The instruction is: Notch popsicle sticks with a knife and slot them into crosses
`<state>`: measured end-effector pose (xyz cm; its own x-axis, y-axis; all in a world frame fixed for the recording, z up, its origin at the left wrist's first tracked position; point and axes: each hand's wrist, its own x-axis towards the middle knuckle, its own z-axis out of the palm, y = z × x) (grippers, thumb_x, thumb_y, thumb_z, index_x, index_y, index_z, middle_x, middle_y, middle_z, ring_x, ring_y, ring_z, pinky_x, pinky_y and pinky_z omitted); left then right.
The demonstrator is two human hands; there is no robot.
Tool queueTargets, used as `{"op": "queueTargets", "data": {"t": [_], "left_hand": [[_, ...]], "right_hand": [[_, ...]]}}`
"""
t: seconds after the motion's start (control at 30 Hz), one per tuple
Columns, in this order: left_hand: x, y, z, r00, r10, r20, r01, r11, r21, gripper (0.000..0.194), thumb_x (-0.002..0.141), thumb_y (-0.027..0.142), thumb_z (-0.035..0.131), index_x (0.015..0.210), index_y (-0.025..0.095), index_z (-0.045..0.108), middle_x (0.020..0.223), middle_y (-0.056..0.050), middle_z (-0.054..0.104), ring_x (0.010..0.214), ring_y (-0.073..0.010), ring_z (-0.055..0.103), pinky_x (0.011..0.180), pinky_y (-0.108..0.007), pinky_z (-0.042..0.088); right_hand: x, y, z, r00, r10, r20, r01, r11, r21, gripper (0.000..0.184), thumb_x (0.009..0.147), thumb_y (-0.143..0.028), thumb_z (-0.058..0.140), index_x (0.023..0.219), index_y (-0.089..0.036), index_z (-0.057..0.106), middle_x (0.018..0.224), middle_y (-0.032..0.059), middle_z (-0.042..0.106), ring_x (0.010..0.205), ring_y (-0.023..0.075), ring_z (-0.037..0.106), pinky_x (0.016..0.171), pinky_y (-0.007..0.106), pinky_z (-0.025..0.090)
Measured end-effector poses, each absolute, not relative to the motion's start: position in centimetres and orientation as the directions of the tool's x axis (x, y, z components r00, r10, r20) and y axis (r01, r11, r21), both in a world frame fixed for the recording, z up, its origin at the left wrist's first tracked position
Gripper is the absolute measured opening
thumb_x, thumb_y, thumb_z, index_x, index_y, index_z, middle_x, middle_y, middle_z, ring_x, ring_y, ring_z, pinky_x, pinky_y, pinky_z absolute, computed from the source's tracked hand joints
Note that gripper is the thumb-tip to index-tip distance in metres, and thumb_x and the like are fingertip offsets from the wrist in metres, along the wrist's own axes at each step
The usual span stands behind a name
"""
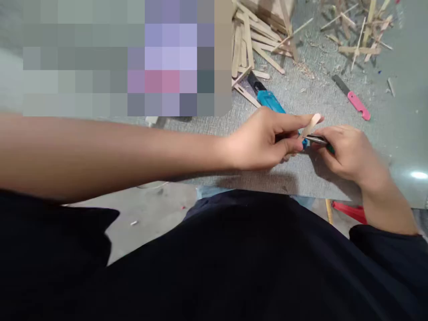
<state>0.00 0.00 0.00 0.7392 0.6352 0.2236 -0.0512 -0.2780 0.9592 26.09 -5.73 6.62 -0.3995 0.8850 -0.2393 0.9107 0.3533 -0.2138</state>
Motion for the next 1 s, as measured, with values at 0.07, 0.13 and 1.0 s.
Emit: {"op": "queueTargets", "data": {"t": [0.07, 0.13, 1.0], "left_hand": [[0.0, 0.1, 0.0, 0.742, 0.634, 0.218, -0.036, -0.287, 0.957, 0.065, 0.108, 0.018, 0.061, 0.172, 0.013, 0.064, 0.076, 0.001, 0.077, 0.067, -0.0130, 0.073, 0.069, -0.023, 0.061], [-0.1, 0.1, 0.0, 0.739, 0.633, 0.229, -0.022, -0.317, 0.948, 0.064, 0.108, 0.018, 0.060, 0.172, 0.014, 0.064, 0.077, 0.001, 0.078, 0.068, -0.0128, 0.073, 0.071, -0.023, 0.062], [-0.2, -0.4, -0.1, 0.692, 0.624, 0.364, 0.147, -0.615, 0.775, 0.058, 0.107, 0.018, 0.059, 0.164, 0.013, 0.071, 0.082, -0.003, 0.084, 0.072, -0.0190, 0.077, 0.073, -0.031, 0.061]], "right_hand": [[26.2, -5.7, 6.6, -0.402, 0.883, -0.244, 0.911, 0.359, -0.201, 0.037, 0.110, -0.041, 0.049, 0.119, -0.021, 0.078, 0.111, 0.0162, 0.088, 0.101, 0.0356, 0.082, 0.090, 0.047, 0.055], [26.3, -5.7, 6.5, -0.408, 0.881, -0.240, 0.910, 0.370, -0.186, 0.036, 0.111, -0.042, 0.049, 0.118, -0.021, 0.077, 0.109, 0.0163, 0.088, 0.098, 0.0348, 0.081, 0.088, 0.047, 0.054], [25.7, -6.2, 5.8, -0.409, 0.893, -0.191, 0.913, 0.398, -0.091, 0.032, 0.112, -0.037, 0.047, 0.103, -0.020, 0.072, 0.096, 0.0189, 0.082, 0.084, 0.0326, 0.070, 0.080, 0.045, 0.043]]}}
